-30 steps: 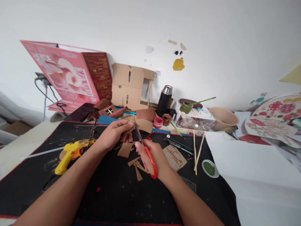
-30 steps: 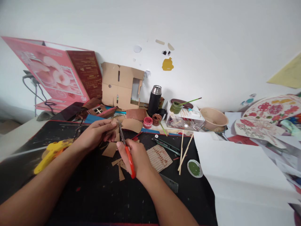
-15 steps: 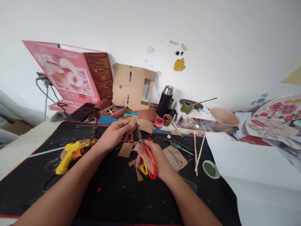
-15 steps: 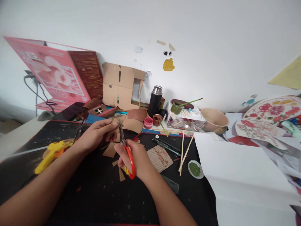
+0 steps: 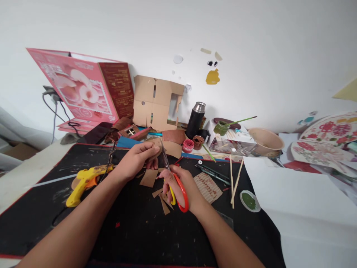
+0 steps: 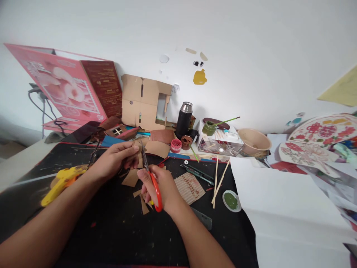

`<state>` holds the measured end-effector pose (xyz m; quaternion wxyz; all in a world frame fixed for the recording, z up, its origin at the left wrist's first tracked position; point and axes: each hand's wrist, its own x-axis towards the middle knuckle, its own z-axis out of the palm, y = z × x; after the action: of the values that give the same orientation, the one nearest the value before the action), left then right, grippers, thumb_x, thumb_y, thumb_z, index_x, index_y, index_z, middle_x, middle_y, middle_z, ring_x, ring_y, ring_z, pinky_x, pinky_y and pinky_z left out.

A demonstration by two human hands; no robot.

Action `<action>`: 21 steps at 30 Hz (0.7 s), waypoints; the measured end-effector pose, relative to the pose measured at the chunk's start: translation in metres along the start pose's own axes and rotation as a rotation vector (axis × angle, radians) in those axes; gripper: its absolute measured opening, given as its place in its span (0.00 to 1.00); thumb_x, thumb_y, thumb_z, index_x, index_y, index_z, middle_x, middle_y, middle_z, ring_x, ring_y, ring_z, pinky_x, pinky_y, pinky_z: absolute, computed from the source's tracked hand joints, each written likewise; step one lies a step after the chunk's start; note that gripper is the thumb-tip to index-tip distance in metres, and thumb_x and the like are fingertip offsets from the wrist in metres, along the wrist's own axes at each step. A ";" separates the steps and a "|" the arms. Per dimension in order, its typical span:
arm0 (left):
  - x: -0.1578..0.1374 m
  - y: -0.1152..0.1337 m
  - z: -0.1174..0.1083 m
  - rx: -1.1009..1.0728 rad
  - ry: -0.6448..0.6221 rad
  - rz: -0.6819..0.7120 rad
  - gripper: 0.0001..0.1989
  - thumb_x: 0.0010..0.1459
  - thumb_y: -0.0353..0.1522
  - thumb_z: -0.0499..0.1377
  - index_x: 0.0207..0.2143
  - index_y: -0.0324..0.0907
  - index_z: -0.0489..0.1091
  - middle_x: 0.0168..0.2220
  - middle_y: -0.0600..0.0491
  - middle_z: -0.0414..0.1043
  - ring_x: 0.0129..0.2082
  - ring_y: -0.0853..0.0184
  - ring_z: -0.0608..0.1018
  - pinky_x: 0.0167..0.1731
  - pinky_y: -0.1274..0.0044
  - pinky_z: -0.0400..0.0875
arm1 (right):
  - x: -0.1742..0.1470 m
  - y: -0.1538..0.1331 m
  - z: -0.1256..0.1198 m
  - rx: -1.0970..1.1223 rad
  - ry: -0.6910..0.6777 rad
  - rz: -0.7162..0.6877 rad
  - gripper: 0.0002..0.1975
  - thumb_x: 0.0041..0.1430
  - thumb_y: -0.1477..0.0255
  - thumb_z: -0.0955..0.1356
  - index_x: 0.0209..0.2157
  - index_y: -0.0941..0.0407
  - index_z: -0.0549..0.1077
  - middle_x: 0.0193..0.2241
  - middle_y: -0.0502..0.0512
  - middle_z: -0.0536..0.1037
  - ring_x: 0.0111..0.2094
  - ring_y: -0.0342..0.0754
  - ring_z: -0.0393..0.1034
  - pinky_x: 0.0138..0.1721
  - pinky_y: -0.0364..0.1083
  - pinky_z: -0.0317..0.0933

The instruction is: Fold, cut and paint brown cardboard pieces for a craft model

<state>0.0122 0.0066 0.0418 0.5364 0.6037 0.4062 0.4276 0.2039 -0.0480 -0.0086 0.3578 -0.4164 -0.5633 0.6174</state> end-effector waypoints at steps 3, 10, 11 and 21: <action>0.000 0.000 0.001 -0.040 0.011 0.004 0.21 0.63 0.45 0.64 0.23 0.43 0.68 0.15 0.58 0.65 0.19 0.68 0.71 0.24 0.75 0.62 | -0.001 -0.001 -0.001 0.021 0.009 -0.005 0.30 0.65 0.42 0.68 0.42 0.56 0.74 0.20 0.45 0.74 0.14 0.40 0.67 0.14 0.37 0.58; -0.001 0.000 0.000 -0.006 -0.002 0.007 0.21 0.64 0.45 0.63 0.23 0.43 0.69 0.16 0.58 0.65 0.19 0.68 0.71 0.24 0.76 0.62 | -0.002 -0.002 0.001 0.024 0.020 -0.024 0.29 0.66 0.42 0.67 0.41 0.57 0.75 0.20 0.44 0.72 0.13 0.40 0.66 0.14 0.37 0.58; -0.001 0.000 0.000 0.001 -0.013 0.008 0.21 0.65 0.45 0.63 0.24 0.43 0.69 0.16 0.58 0.66 0.19 0.68 0.71 0.24 0.76 0.62 | -0.002 -0.002 0.001 0.025 0.024 -0.028 0.29 0.66 0.42 0.67 0.41 0.57 0.75 0.20 0.44 0.72 0.13 0.39 0.65 0.14 0.37 0.58; -0.002 -0.002 0.000 -0.005 -0.040 0.011 0.21 0.65 0.45 0.63 0.24 0.43 0.69 0.16 0.57 0.67 0.19 0.68 0.71 0.24 0.75 0.62 | -0.003 -0.003 0.002 0.023 0.023 -0.041 0.29 0.67 0.43 0.66 0.41 0.57 0.74 0.19 0.43 0.70 0.13 0.39 0.64 0.14 0.37 0.57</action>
<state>0.0114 0.0053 0.0400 0.5434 0.6130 0.3912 0.4194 0.2034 -0.0507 -0.0052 0.3815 -0.4080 -0.5605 0.6114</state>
